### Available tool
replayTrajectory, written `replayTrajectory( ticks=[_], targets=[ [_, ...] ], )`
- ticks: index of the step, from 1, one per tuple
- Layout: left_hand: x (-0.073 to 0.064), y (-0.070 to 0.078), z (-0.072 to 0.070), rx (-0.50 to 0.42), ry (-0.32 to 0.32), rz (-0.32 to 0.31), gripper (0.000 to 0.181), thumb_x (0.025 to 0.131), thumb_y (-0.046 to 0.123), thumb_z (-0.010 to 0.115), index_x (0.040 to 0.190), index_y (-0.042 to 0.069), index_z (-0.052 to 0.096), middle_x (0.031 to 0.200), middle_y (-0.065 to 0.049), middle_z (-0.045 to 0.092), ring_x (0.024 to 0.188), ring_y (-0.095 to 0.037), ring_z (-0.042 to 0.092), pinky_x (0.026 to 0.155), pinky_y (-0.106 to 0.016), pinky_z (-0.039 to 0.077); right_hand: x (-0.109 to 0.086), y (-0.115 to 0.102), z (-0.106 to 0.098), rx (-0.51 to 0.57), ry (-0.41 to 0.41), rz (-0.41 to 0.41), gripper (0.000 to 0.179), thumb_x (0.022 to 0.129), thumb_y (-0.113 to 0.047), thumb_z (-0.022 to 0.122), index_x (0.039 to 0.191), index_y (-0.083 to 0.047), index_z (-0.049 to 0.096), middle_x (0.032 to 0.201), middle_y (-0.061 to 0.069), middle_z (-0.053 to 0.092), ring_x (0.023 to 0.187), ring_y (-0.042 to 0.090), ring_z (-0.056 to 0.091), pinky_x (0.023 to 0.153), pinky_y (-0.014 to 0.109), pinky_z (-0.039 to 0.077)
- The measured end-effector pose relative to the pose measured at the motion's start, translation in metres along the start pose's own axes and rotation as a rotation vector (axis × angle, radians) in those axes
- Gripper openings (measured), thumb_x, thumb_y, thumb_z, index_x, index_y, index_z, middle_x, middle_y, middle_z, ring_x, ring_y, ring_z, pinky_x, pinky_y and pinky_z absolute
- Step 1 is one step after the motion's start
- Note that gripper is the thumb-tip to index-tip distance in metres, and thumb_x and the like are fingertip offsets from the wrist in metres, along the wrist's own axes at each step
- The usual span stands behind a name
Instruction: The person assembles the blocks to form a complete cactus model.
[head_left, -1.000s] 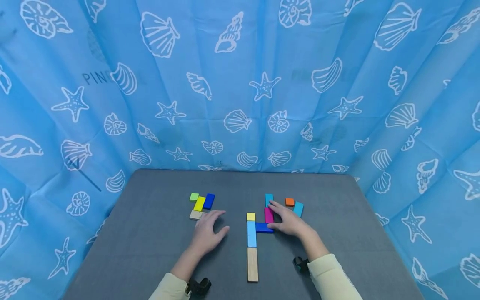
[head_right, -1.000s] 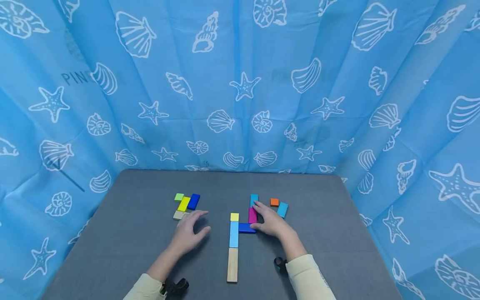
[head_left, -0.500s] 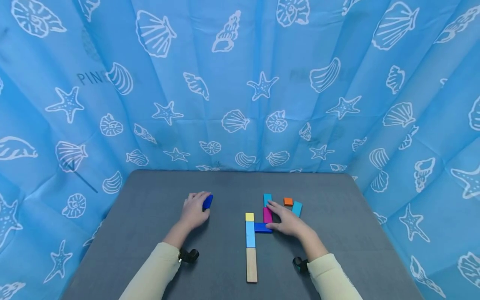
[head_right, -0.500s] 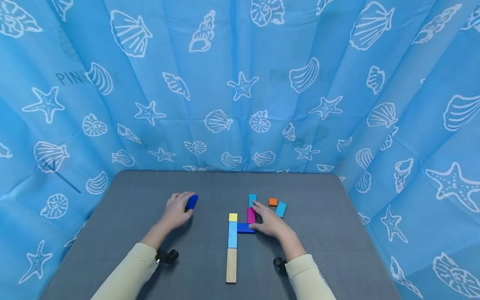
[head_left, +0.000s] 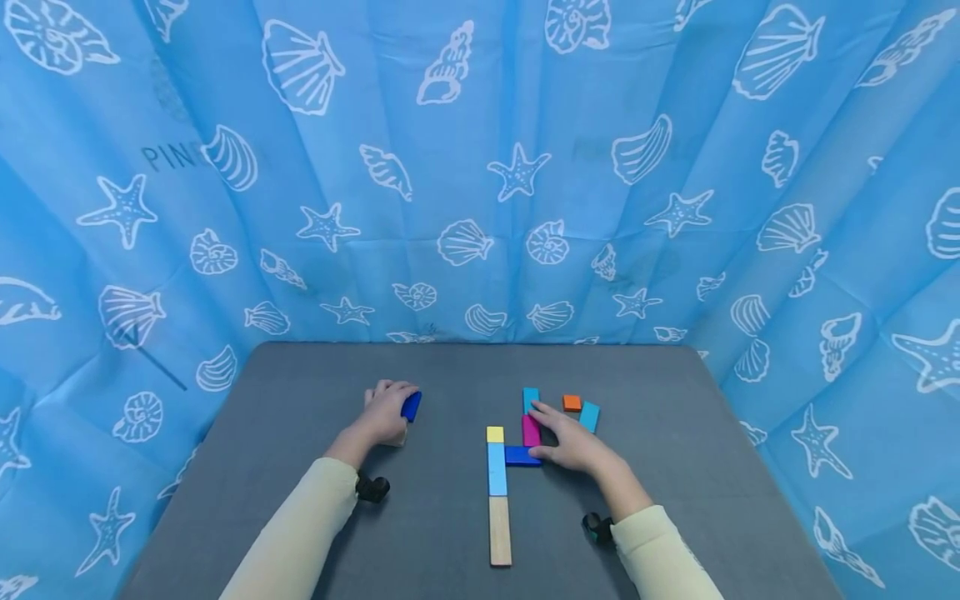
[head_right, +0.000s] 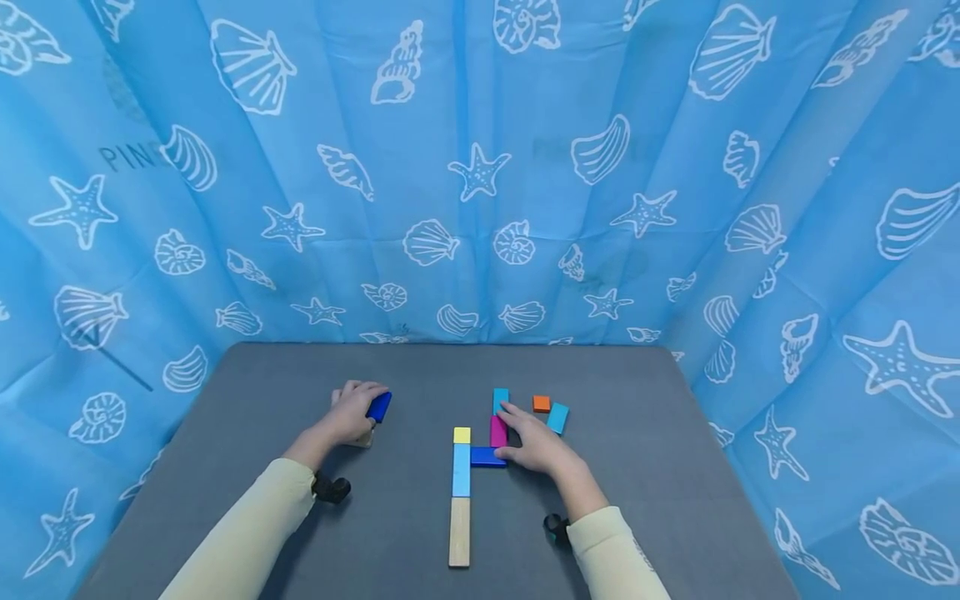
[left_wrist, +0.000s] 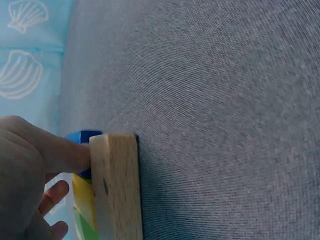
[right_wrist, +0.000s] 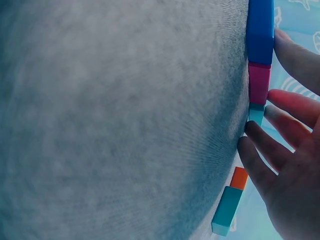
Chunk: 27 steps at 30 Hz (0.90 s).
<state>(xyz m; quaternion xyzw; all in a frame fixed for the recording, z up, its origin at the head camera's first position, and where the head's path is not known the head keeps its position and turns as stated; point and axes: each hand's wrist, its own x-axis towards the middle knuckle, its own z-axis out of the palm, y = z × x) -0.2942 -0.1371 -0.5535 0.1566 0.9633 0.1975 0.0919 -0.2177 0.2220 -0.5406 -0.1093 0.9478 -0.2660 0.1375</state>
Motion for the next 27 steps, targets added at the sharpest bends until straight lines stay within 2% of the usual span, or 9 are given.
replayTrajectory(
  ticks=[5,9,13,17,27],
  targets=[
    [0.000,0.008,0.001,-0.011,0.034,0.038,0.057,0.092,0.017,0.074,0.146,0.012,0.054,0.148,-0.012,0.050,0.138,-0.037,0.039,0.106,-0.058,0.033,0.001,0.001,0.001,0.002,0.004,-0.001,0.073,0.092,-0.033,0.074,0.155,-0.015,0.042,0.166,0.006,0.030,0.150,0.037,0.031,0.116,0.059,0.032],
    [0.000,0.020,0.007,-0.110,0.045,0.072,0.059,0.091,0.020,0.077,0.144,0.008,0.054,0.145,-0.015,0.051,0.136,-0.038,0.044,0.108,-0.058,0.038,0.001,0.003,0.001,-0.005,0.016,-0.011,0.072,0.092,-0.033,0.074,0.155,-0.015,0.043,0.165,0.006,0.031,0.150,0.037,0.031,0.115,0.059,0.032],
    [-0.002,0.032,0.015,-0.181,0.037,0.077,0.060,0.090,0.023,0.078,0.144,0.009,0.055,0.145,-0.014,0.051,0.135,-0.036,0.047,0.108,-0.056,0.043,0.001,0.004,0.002,-0.011,0.020,-0.024,0.072,0.093,-0.033,0.074,0.155,-0.014,0.042,0.165,0.006,0.031,0.149,0.038,0.031,0.115,0.058,0.033],
    [-0.002,0.042,0.022,-0.200,0.035,0.080,0.061,0.090,0.024,0.078,0.144,0.009,0.055,0.144,-0.013,0.052,0.130,-0.034,0.051,0.107,-0.053,0.045,0.000,0.004,0.003,-0.011,0.019,-0.027,0.072,0.093,-0.034,0.074,0.155,-0.014,0.042,0.165,0.006,0.030,0.150,0.037,0.031,0.116,0.058,0.033],
    [0.004,0.066,0.032,-0.238,0.077,0.049,0.059,0.091,0.030,0.076,0.144,0.010,0.056,0.149,-0.011,0.053,0.137,-0.035,0.048,0.111,-0.053,0.041,-0.001,0.003,0.002,0.007,0.005,-0.019,0.072,0.094,-0.034,0.073,0.155,-0.015,0.041,0.166,0.006,0.029,0.150,0.037,0.030,0.116,0.059,0.031]
  ],
)
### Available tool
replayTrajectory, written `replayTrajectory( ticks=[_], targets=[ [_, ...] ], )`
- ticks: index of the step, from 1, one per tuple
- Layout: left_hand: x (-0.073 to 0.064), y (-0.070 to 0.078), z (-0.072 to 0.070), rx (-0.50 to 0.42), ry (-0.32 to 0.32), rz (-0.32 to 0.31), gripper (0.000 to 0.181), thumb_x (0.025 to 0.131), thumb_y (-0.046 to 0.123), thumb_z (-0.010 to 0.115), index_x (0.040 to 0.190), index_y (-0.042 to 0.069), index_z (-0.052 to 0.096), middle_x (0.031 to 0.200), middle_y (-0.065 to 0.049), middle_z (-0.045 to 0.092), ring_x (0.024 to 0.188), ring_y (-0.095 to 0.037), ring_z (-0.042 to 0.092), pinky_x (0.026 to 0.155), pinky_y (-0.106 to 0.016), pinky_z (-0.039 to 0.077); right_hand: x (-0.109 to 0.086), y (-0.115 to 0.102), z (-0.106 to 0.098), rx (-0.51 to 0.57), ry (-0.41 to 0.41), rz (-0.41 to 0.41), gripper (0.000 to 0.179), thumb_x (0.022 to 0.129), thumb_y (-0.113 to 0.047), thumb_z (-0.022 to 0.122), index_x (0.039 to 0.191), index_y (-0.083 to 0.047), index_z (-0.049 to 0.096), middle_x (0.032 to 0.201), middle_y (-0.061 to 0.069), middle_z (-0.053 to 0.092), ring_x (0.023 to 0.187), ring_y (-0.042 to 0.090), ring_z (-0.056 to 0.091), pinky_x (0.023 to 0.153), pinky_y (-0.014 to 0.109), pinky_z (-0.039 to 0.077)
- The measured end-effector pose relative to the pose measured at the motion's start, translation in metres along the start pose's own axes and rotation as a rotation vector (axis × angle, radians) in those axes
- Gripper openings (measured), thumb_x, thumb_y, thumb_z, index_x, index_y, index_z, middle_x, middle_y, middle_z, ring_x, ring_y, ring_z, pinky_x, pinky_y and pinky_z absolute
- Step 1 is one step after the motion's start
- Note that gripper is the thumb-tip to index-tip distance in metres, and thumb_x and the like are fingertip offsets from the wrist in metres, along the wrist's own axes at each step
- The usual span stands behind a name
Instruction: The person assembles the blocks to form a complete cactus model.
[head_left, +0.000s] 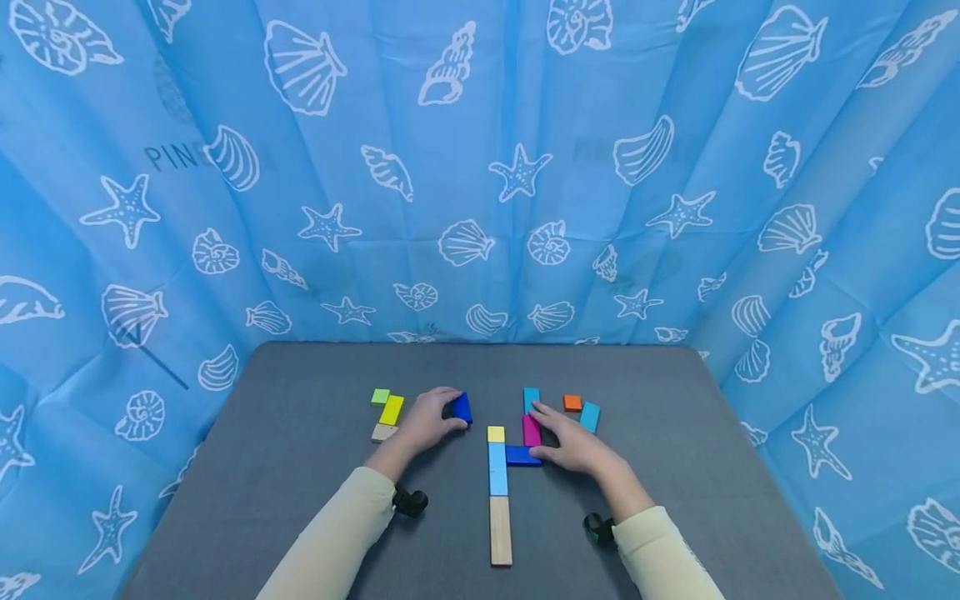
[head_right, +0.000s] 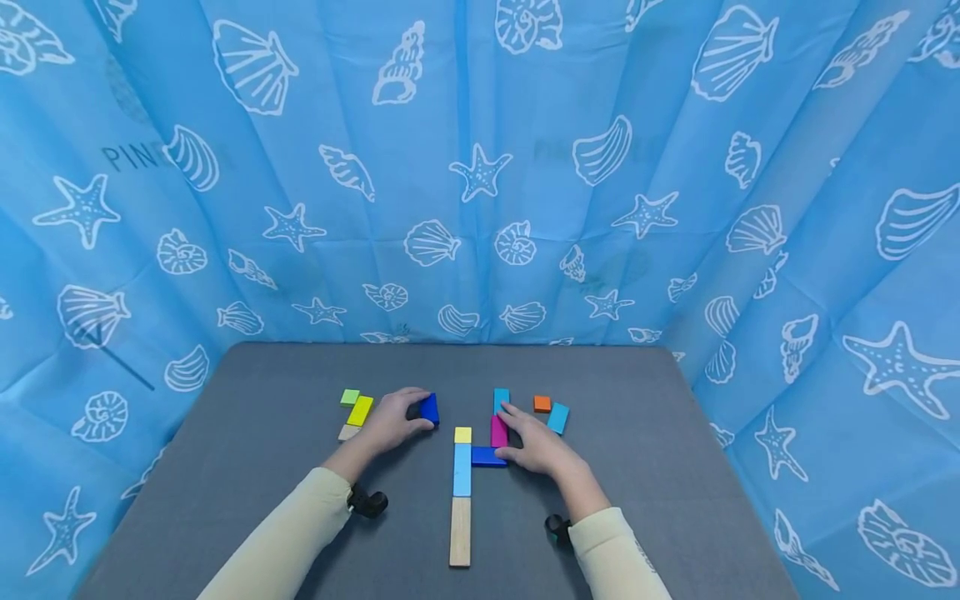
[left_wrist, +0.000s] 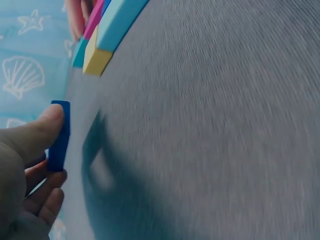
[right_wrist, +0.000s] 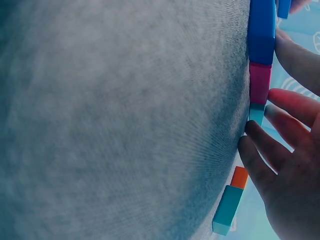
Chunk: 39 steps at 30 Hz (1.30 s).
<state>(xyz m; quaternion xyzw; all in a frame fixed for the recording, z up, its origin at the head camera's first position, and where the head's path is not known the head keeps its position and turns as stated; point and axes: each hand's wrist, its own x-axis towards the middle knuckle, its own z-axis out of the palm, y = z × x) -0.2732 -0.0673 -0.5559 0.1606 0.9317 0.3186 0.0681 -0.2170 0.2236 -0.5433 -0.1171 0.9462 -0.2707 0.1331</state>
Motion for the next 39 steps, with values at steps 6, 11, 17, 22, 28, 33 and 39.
replayTrajectory(
  ticks=[6,11,17,22,28,33,39],
  targets=[
    [0.009,0.016,0.012,-0.059,0.018,0.003,0.060,0.093,0.032,0.074,0.145,0.010,0.055,0.151,-0.009,0.053,0.141,-0.034,0.046,0.113,-0.053,0.039,0.000,0.000,-0.002,-0.009,-0.007,-0.020,0.072,0.094,-0.033,0.073,0.155,-0.013,0.041,0.166,0.006,0.029,0.150,0.038,0.030,0.116,0.058,0.032],
    [0.016,0.025,0.022,-0.050,0.025,0.016,0.056,0.094,0.032,0.071,0.144,0.010,0.057,0.151,-0.008,0.052,0.141,-0.032,0.046,0.113,-0.050,0.040,0.003,-0.001,-0.003,-0.005,-0.017,-0.019,0.072,0.094,-0.035,0.072,0.156,-0.014,0.040,0.166,0.006,0.028,0.151,0.037,0.029,0.116,0.058,0.031],
    [0.022,0.034,0.031,-0.036,-0.008,0.030,0.053,0.097,0.029,0.069,0.144,0.008,0.056,0.152,-0.008,0.051,0.143,-0.032,0.044,0.114,-0.050,0.039,0.005,-0.003,-0.004,-0.010,-0.023,-0.011,0.072,0.094,-0.037,0.071,0.156,-0.015,0.040,0.167,0.006,0.028,0.151,0.036,0.030,0.117,0.058,0.031],
    [0.026,0.036,0.040,-0.043,-0.029,0.039,0.052,0.098,0.028,0.068,0.145,0.009,0.056,0.153,-0.008,0.050,0.143,-0.032,0.044,0.114,-0.051,0.038,0.003,-0.002,-0.004,-0.011,-0.024,-0.001,0.072,0.094,-0.036,0.071,0.156,-0.014,0.040,0.166,0.006,0.028,0.150,0.037,0.031,0.116,0.059,0.031],
    [0.028,0.034,0.043,-0.046,-0.071,0.048,0.051,0.098,0.029,0.068,0.145,0.013,0.056,0.153,-0.007,0.050,0.143,-0.032,0.044,0.113,-0.051,0.039,0.002,-0.003,-0.004,-0.007,-0.029,0.011,0.073,0.094,-0.036,0.071,0.156,-0.016,0.040,0.166,0.006,0.028,0.150,0.037,0.031,0.116,0.059,0.032],
    [0.028,0.031,0.042,-0.048,-0.099,0.052,0.052,0.098,0.030,0.067,0.146,0.014,0.055,0.153,-0.007,0.050,0.143,-0.030,0.044,0.114,-0.050,0.039,0.002,-0.004,-0.004,-0.004,-0.030,0.010,0.072,0.094,-0.036,0.071,0.156,-0.016,0.040,0.166,0.006,0.028,0.150,0.037,0.030,0.116,0.059,0.031],
    [0.026,0.032,0.040,-0.052,-0.108,0.066,0.049,0.100,0.028,0.065,0.145,0.014,0.055,0.151,-0.007,0.052,0.142,-0.029,0.046,0.113,-0.049,0.040,0.001,-0.003,-0.003,-0.005,-0.026,0.016,0.072,0.094,-0.036,0.071,0.156,-0.016,0.040,0.166,0.006,0.028,0.150,0.036,0.030,0.116,0.058,0.031]
  ],
)
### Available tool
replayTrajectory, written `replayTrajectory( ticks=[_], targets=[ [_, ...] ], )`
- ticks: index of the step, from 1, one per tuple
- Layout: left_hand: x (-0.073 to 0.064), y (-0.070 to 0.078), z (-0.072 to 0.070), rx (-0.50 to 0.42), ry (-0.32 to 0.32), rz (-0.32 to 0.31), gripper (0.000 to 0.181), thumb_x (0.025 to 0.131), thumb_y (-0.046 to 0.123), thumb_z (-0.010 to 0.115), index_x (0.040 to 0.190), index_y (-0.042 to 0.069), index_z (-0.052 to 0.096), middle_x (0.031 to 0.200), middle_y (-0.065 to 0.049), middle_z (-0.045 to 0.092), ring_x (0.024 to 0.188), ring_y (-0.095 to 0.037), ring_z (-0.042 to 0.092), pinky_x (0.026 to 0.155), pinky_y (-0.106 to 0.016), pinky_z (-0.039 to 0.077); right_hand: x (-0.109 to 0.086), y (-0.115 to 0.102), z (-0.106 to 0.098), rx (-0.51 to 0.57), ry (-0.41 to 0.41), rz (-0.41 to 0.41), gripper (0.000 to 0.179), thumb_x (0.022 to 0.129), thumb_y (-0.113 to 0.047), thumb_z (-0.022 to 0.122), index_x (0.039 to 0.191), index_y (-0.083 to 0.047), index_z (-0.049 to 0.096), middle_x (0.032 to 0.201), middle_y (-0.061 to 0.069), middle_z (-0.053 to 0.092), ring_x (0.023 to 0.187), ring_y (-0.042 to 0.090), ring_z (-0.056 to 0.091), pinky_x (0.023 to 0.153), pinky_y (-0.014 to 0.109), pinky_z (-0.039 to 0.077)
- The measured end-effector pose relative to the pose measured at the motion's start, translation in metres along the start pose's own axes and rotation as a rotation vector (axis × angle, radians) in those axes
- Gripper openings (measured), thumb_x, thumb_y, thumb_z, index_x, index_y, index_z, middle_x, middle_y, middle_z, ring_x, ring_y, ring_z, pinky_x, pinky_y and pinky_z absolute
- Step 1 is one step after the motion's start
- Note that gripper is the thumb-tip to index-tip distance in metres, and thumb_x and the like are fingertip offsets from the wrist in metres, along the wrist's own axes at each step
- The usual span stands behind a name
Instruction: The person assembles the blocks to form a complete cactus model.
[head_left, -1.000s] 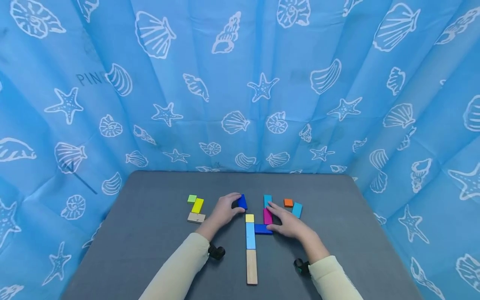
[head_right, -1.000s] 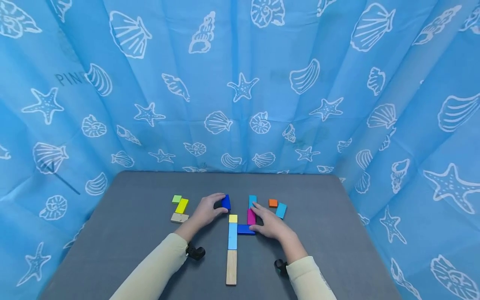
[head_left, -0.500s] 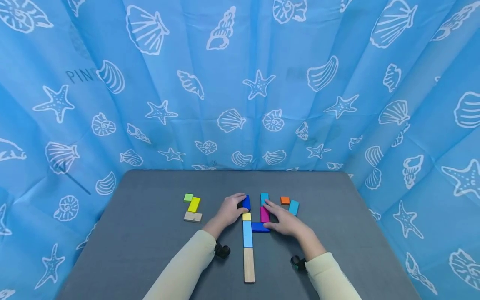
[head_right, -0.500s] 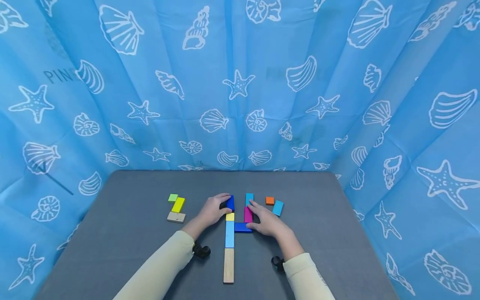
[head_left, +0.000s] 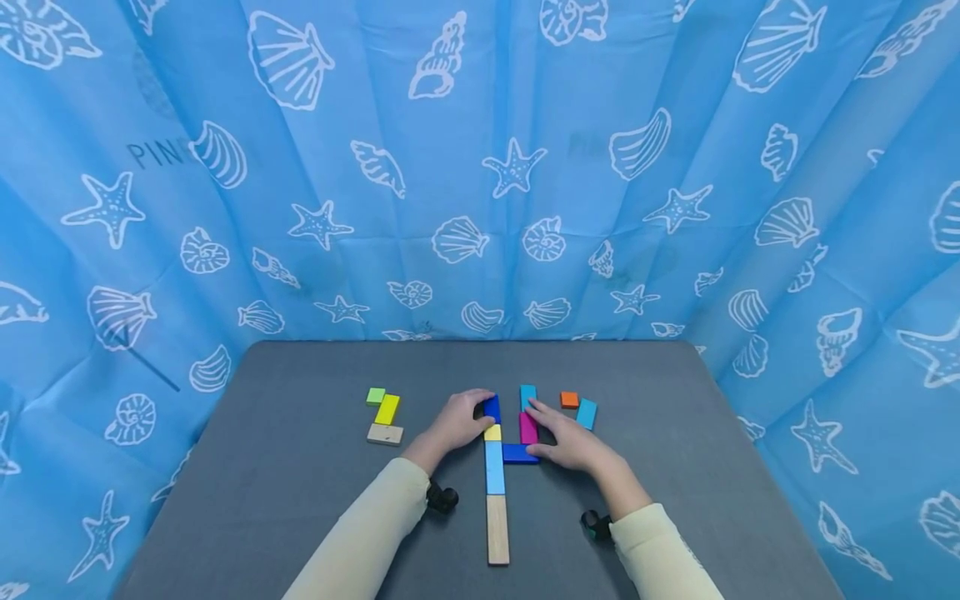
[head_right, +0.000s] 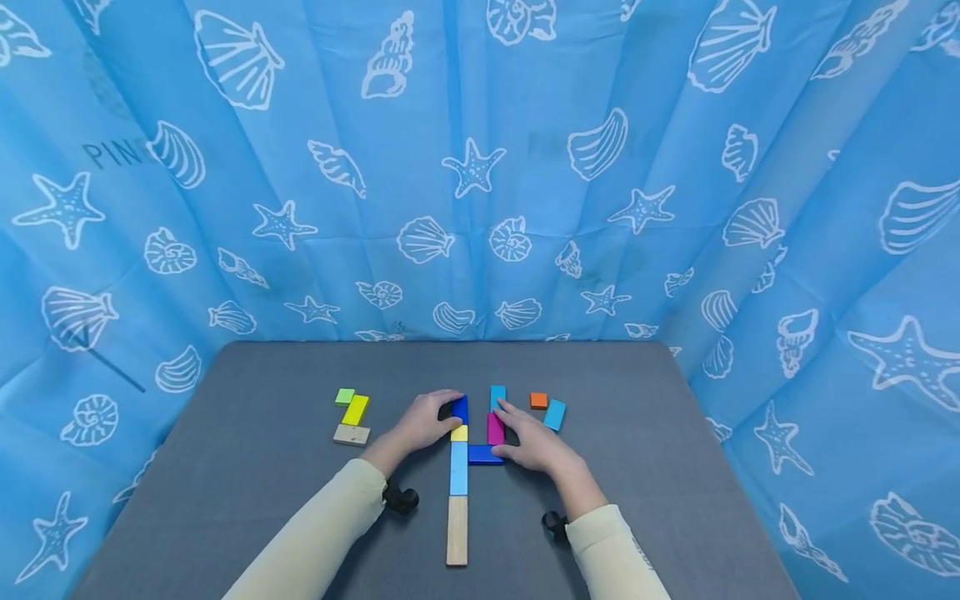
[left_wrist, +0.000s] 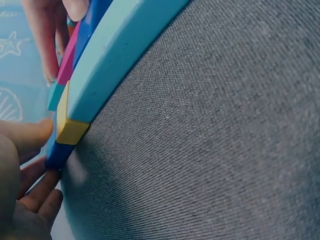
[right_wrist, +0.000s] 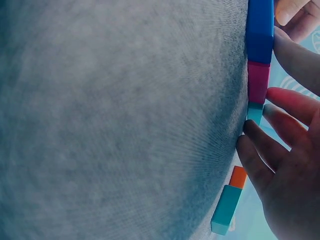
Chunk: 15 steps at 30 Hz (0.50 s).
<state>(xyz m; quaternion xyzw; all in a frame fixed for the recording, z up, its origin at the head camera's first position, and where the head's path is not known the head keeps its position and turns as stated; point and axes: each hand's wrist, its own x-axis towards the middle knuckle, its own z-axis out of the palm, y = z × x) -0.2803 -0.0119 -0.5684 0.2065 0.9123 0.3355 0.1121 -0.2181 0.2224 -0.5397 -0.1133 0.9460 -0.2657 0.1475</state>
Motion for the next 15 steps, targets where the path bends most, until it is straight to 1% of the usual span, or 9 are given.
replayTrajectory(
  ticks=[3,5,9,11,12,15],
  targets=[
    [-0.001,0.001,-0.001,0.006,0.001,0.003,0.047,0.102,0.025,0.062,0.146,0.014,0.054,0.152,-0.007,0.051,0.143,-0.028,0.045,0.114,-0.048,0.039,0.000,0.000,0.000,0.003,0.003,0.004,0.072,0.094,-0.036,0.072,0.156,-0.016,0.040,0.166,0.005,0.029,0.150,0.036,0.030,0.116,0.058,0.031],
    [-0.002,0.001,0.000,0.000,0.015,0.012,0.047,0.103,0.022,0.059,0.149,0.013,0.051,0.155,-0.008,0.048,0.145,-0.028,0.042,0.116,-0.048,0.037,0.000,0.001,0.001,0.004,0.006,0.005,0.072,0.094,-0.036,0.072,0.156,-0.016,0.040,0.166,0.005,0.029,0.150,0.036,0.031,0.116,0.058,0.031],
    [-0.007,-0.002,0.000,-0.043,0.083,0.040,0.052,0.104,0.019,0.057,0.153,0.011,0.043,0.163,-0.011,0.034,0.150,-0.031,0.033,0.118,-0.050,0.033,0.000,0.002,0.003,-0.010,0.010,0.000,0.072,0.094,-0.037,0.071,0.156,-0.017,0.040,0.166,0.005,0.029,0.150,0.035,0.031,0.116,0.058,0.031],
    [-0.012,-0.004,0.001,-0.059,0.109,0.053,0.054,0.103,0.022,0.058,0.154,0.012,0.041,0.165,-0.011,0.030,0.151,-0.032,0.031,0.118,-0.052,0.032,0.000,0.002,0.004,-0.015,0.011,-0.001,0.072,0.094,-0.037,0.071,0.156,-0.017,0.040,0.166,0.005,0.028,0.150,0.035,0.031,0.116,0.058,0.031],
    [-0.014,-0.005,0.001,-0.052,0.116,0.061,0.055,0.103,0.024,0.059,0.154,0.012,0.041,0.165,-0.011,0.030,0.151,-0.032,0.031,0.117,-0.052,0.033,0.000,0.001,0.005,-0.016,0.011,-0.001,0.072,0.095,-0.037,0.071,0.156,-0.017,0.040,0.166,0.005,0.028,0.150,0.035,0.031,0.116,0.058,0.031],
    [-0.023,-0.006,0.002,0.007,0.102,0.083,0.060,0.101,0.037,0.060,0.155,0.016,0.041,0.163,-0.008,0.034,0.149,-0.031,0.034,0.117,-0.053,0.033,-0.001,0.001,0.005,-0.016,0.011,0.006,0.072,0.095,-0.037,0.071,0.156,-0.017,0.040,0.166,0.005,0.028,0.150,0.035,0.031,0.116,0.058,0.031]
  ],
)
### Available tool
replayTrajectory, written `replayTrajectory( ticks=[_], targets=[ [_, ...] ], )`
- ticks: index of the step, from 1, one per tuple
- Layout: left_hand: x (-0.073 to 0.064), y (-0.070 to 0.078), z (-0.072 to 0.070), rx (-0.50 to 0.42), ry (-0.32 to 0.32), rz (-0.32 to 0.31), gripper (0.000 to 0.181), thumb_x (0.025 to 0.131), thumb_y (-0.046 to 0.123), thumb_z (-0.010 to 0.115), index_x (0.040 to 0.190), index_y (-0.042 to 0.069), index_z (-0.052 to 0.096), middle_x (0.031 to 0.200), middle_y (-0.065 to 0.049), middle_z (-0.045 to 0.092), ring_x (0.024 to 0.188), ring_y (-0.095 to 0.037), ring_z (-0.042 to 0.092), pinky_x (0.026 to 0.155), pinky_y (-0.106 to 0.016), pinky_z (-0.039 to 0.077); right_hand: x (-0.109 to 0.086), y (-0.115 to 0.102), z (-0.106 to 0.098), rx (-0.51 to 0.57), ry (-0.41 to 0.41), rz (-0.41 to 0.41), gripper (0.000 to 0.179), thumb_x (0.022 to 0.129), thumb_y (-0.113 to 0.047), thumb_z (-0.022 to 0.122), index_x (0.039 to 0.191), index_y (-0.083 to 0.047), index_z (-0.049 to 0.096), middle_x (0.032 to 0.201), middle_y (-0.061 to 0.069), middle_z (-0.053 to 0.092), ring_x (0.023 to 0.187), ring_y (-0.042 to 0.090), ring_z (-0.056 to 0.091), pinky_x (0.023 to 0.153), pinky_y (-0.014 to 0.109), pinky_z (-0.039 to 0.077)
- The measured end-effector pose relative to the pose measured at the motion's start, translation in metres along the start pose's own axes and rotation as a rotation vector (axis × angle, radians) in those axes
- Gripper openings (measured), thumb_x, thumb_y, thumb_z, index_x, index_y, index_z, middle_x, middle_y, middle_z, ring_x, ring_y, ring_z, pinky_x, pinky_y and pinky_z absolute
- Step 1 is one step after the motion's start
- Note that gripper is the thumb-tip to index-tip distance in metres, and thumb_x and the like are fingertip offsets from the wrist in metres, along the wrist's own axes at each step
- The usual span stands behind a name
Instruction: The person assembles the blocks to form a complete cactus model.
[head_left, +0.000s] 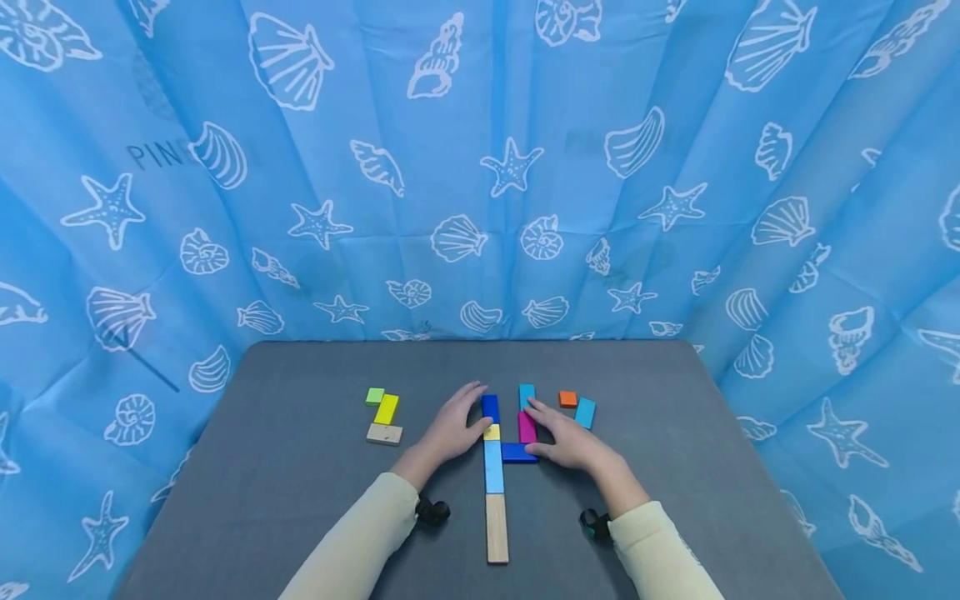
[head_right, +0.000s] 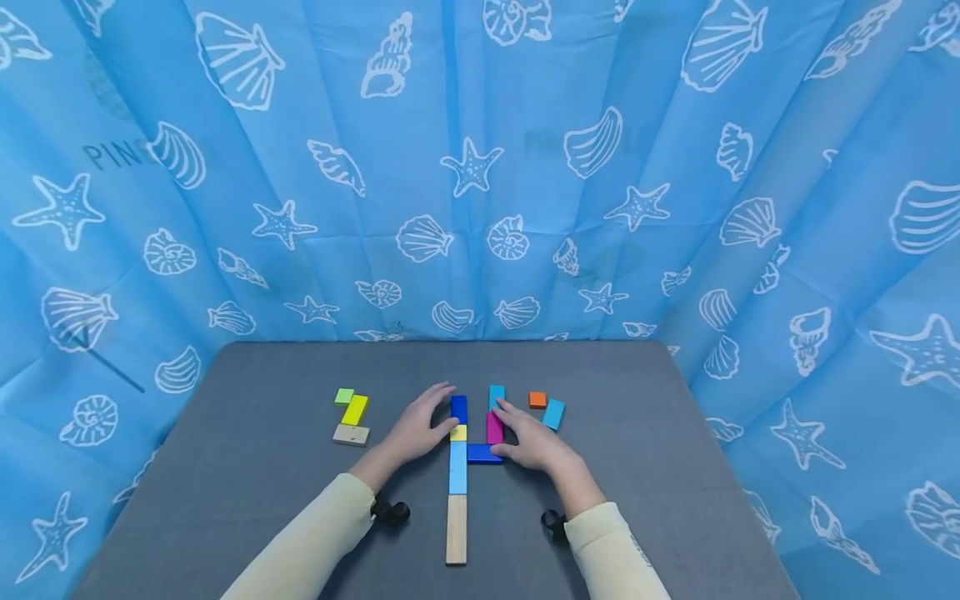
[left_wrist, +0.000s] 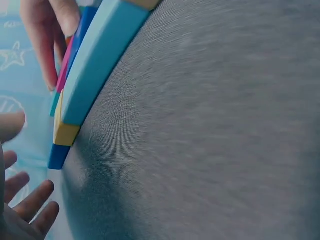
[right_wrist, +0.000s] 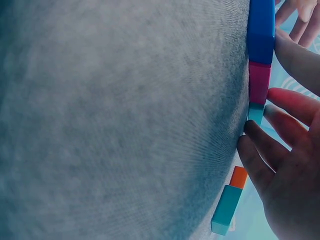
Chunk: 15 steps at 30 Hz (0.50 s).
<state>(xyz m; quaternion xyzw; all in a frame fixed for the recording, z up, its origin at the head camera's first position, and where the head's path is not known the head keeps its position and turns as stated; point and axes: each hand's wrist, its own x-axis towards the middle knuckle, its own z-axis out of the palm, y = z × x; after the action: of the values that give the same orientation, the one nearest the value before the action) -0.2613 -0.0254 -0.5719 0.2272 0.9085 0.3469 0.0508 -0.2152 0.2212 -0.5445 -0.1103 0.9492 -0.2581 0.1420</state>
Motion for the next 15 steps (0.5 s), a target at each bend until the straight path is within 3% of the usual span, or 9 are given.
replayTrajectory(
  ticks=[5,10,15],
  targets=[
    [-0.017,0.006,-0.004,0.127,-0.080,0.042,0.076,0.093,0.059,0.062,0.155,0.022,0.041,0.162,-0.005,0.036,0.147,-0.034,0.035,0.115,-0.061,0.032,0.000,-0.002,-0.001,0.002,-0.003,-0.002,0.072,0.095,-0.037,0.071,0.156,-0.017,0.040,0.167,0.005,0.028,0.151,0.036,0.030,0.116,0.059,0.031],
    [-0.034,0.015,-0.002,0.121,-0.214,0.089,0.096,0.083,0.067,0.068,0.160,0.023,0.031,0.168,-0.005,0.023,0.151,-0.038,0.024,0.115,-0.066,0.027,0.000,-0.001,-0.003,-0.003,-0.009,-0.013,0.072,0.095,-0.037,0.071,0.156,-0.015,0.040,0.167,0.006,0.027,0.150,0.037,0.030,0.116,0.059,0.031],
    [-0.046,0.021,0.004,0.163,-0.306,0.083,0.116,0.073,0.073,0.074,0.163,0.025,0.020,0.171,-0.003,0.010,0.154,-0.036,0.016,0.118,-0.065,0.020,0.000,-0.001,-0.002,-0.003,-0.011,-0.022,0.072,0.095,-0.037,0.070,0.156,-0.015,0.040,0.167,0.006,0.027,0.150,0.037,0.030,0.116,0.059,0.030]
  ],
)
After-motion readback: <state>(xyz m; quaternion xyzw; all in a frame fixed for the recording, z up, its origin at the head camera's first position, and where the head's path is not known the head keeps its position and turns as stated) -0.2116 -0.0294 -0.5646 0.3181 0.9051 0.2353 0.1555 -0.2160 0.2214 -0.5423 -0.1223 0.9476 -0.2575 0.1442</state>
